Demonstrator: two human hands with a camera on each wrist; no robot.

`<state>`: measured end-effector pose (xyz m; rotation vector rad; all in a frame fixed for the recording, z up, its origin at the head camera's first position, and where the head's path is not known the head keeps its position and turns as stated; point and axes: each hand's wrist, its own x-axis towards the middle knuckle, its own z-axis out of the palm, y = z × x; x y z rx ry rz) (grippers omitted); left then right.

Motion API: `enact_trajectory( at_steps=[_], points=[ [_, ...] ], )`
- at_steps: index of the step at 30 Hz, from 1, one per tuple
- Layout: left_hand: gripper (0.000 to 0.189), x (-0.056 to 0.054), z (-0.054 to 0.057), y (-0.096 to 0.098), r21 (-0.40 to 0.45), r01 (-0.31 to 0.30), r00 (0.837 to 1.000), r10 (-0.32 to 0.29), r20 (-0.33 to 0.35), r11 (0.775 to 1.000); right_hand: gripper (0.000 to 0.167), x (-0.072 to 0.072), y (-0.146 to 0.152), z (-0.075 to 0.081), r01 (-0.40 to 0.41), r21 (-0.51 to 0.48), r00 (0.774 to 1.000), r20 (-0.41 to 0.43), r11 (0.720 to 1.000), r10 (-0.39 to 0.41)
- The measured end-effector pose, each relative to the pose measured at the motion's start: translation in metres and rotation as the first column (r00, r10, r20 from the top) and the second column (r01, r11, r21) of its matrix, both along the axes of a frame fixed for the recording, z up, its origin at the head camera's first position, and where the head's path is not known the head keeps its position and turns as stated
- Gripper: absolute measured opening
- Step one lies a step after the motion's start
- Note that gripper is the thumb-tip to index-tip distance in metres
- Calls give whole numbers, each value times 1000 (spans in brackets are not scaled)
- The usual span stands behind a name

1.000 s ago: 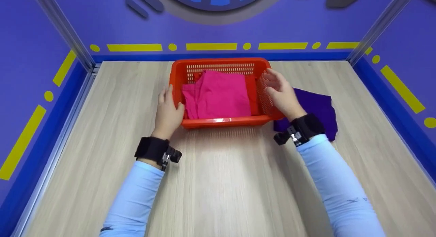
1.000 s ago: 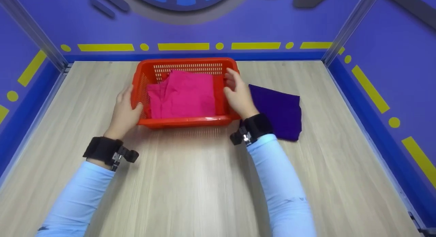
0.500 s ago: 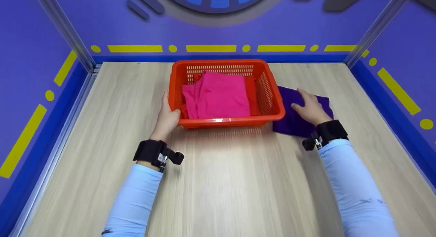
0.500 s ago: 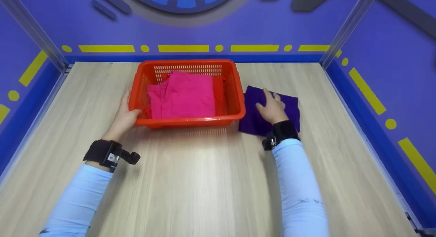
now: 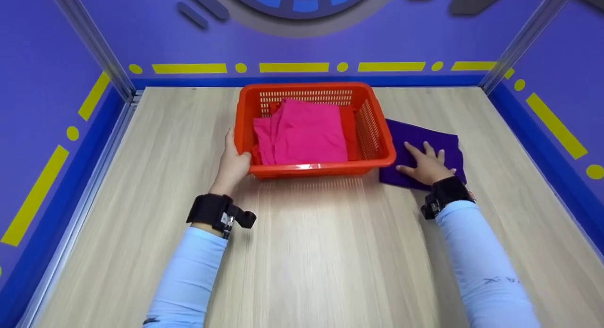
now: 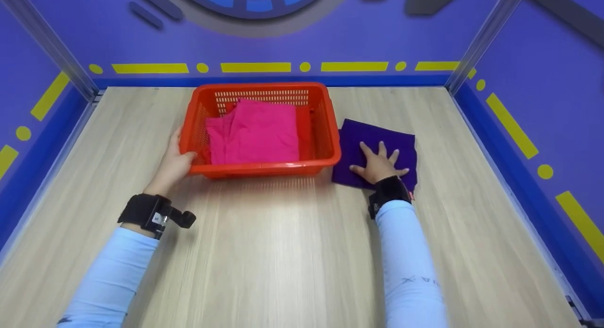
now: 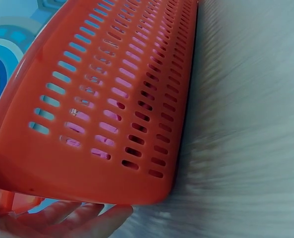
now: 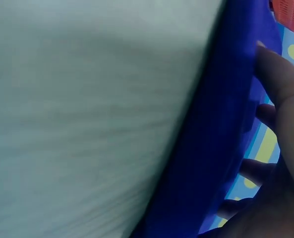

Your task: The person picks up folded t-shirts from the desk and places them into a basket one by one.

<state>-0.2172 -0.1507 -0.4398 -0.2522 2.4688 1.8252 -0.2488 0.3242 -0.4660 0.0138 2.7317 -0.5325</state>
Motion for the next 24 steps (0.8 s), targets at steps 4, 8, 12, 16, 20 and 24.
enact_trajectory(
  at_steps=[4,8,12,16,20,24],
  points=[
    [81,0,0,1,-17,5,1000,-5,-4,1000,89,5,2,-3,5,8,1000,-1,1000,-5],
    [81,0,-1,1,-19,-1,1000,1,-6,1000,90,9,6,-2,-3,18,1000,11,1000,3],
    [80,0,-1,0,9,-9,1000,10,-7,1000,92,15,13,3,-17,32,999,31,999,16],
    [80,1,-1,0,26,-10,1000,10,-21,1000,97,23,23,8,-26,41,999,47,999,24],
    [80,0,-1,0,32,-4,1000,5,-22,999,101,32,33,12,-42,55,997,63,998,38],
    [80,0,0,-1,21,-5,1000,5,-20,1000,103,42,39,12,-73,67,996,63,995,68]
  ],
)
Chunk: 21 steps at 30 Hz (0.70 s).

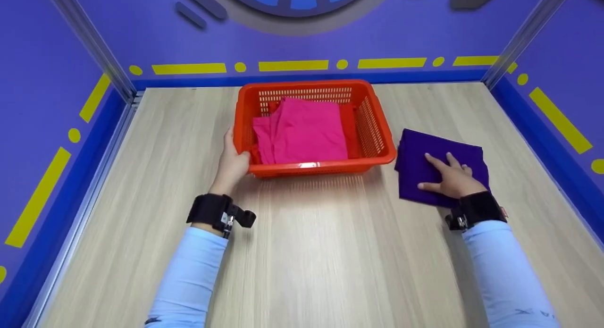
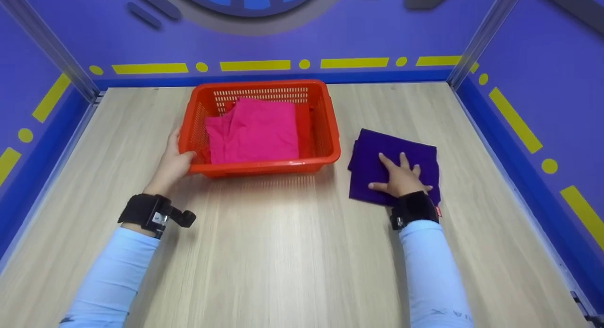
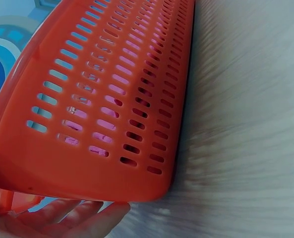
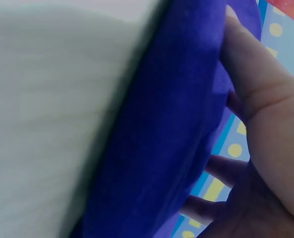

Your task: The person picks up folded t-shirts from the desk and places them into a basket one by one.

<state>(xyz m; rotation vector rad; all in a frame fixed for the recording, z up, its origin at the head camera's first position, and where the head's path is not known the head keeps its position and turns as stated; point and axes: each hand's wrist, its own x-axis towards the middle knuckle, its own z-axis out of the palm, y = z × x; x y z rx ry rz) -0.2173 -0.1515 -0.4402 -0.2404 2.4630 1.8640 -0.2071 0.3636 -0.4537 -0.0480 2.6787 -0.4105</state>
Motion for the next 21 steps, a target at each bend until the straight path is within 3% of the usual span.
enact_trajectory(
  at_steps=[21],
  points=[
    [79,1,-1,2,-36,-23,1000,23,-7,999,96,70,-13,0,-143,21,982,-125,989,145]
  ],
)
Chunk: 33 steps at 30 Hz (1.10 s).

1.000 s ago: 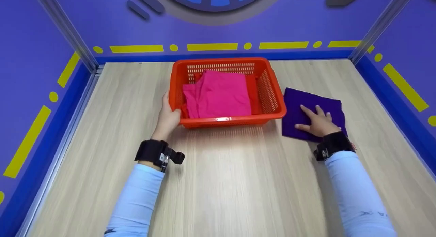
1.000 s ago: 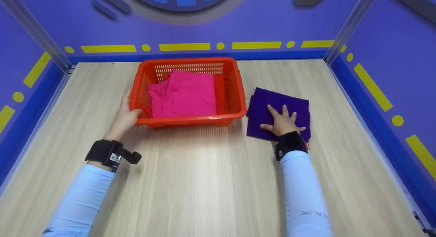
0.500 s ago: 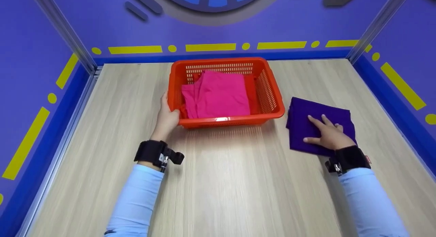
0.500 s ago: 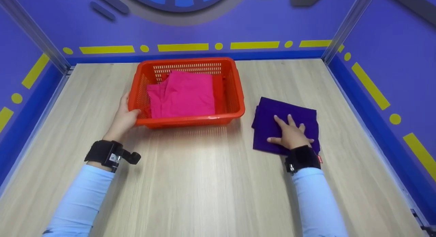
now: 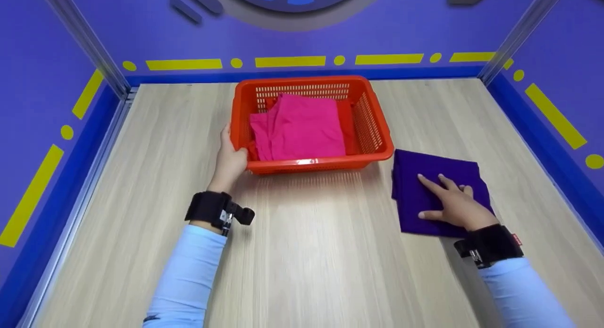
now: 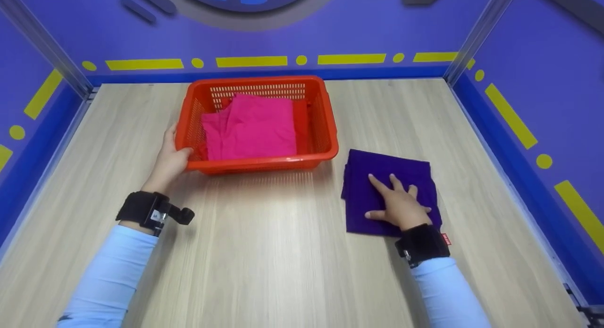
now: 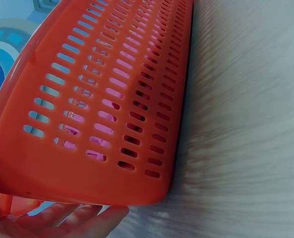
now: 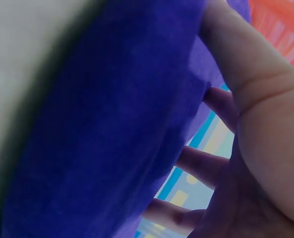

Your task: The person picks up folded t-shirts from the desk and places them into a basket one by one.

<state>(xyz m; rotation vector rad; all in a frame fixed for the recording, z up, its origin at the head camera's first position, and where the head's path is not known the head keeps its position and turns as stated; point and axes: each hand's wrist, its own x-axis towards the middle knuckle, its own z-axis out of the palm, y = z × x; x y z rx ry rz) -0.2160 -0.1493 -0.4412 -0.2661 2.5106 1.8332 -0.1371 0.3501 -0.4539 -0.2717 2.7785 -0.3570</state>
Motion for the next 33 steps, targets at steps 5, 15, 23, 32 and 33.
enact_trajectory(
  at_steps=[5,15,23,32,33],
  points=[
    [79,-1,1,1,-2,1,1000,-1,14,1000,94,17,-9,0,-34,37,999,-35,999,35],
    [79,-1,3,0,9,1,1000,-1,-5,1000,90,38,-39,1,-100,33,990,-99,994,103],
    [79,2,-1,1,11,-7,1000,7,12,1000,90,52,-64,-1,-105,19,993,-61,994,106],
    [75,1,1,1,6,-13,1000,13,-3,1000,92,55,-95,4,-126,49,990,-54,991,129],
    [75,2,0,1,4,-12,1000,12,-1,1000,93,56,-98,3,-132,55,989,-54,990,135]
  ],
)
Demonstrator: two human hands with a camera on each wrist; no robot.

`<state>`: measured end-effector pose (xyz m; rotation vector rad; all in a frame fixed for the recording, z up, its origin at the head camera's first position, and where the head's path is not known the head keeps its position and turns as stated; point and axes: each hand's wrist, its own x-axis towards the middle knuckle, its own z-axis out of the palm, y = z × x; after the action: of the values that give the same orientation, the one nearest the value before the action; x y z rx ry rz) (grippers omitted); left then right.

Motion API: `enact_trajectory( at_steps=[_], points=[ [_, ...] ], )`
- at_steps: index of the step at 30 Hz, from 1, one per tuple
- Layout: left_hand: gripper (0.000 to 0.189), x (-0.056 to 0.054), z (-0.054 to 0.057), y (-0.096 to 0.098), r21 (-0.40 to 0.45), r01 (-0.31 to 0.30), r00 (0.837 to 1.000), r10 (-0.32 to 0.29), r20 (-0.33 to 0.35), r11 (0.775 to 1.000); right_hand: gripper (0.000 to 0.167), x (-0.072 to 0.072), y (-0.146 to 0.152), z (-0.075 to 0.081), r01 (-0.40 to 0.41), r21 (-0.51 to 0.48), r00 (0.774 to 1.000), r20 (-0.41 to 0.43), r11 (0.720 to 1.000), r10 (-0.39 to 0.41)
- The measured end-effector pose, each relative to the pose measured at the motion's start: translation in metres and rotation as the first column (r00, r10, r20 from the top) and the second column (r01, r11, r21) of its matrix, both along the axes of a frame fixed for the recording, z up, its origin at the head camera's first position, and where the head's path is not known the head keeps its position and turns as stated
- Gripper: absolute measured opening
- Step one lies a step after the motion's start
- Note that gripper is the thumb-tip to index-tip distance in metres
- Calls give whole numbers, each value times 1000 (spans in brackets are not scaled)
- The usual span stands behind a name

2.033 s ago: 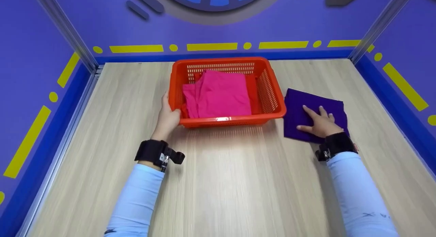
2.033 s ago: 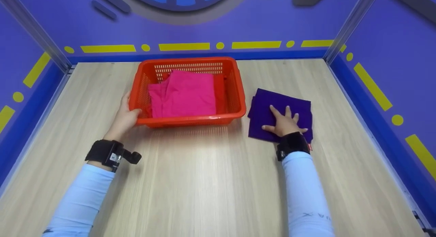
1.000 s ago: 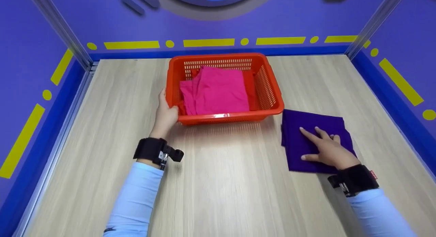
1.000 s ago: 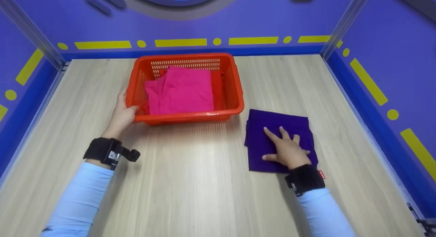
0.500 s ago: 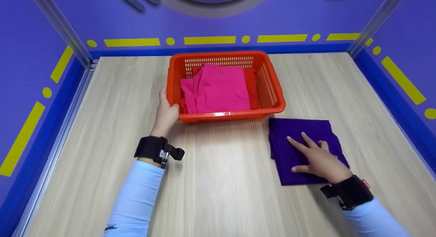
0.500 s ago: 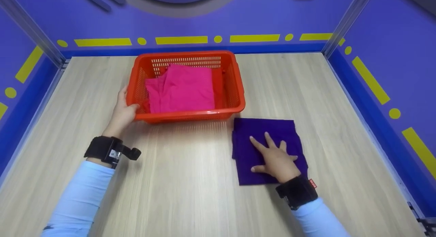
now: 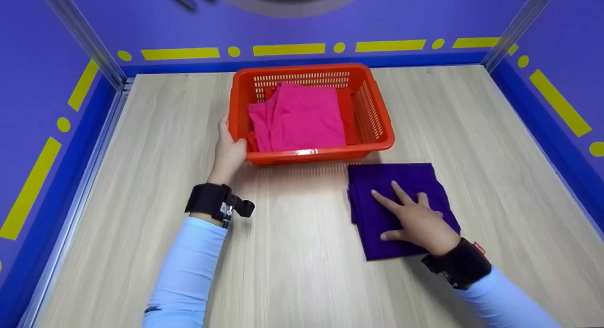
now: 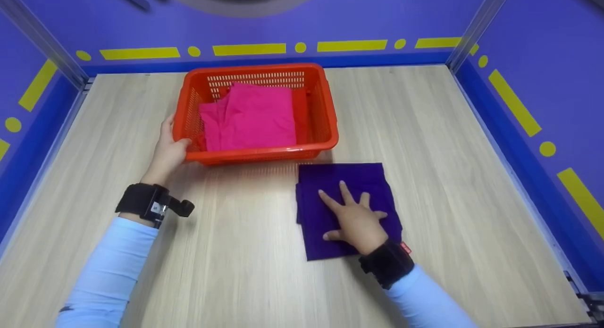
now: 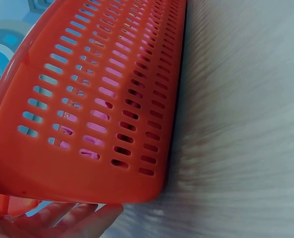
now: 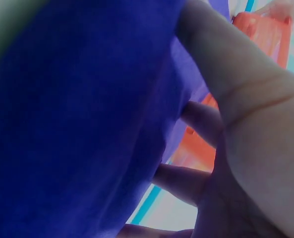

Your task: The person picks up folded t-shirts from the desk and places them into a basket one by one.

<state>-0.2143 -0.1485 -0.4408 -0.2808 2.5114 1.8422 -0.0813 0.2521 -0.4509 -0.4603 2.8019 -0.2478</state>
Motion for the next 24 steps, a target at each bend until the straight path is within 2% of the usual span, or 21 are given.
enact_trajectory(
  at_steps=[10,24],
  points=[
    [75,-1,0,0,-8,2,1000,-2,-20,1000,94,-2,-38,-2,-48,28,999,-13,998,48],
    [75,-2,-1,0,-28,-1,1000,0,-19,1000,96,-8,-92,-4,-60,99,998,16,993,58]
  ],
)
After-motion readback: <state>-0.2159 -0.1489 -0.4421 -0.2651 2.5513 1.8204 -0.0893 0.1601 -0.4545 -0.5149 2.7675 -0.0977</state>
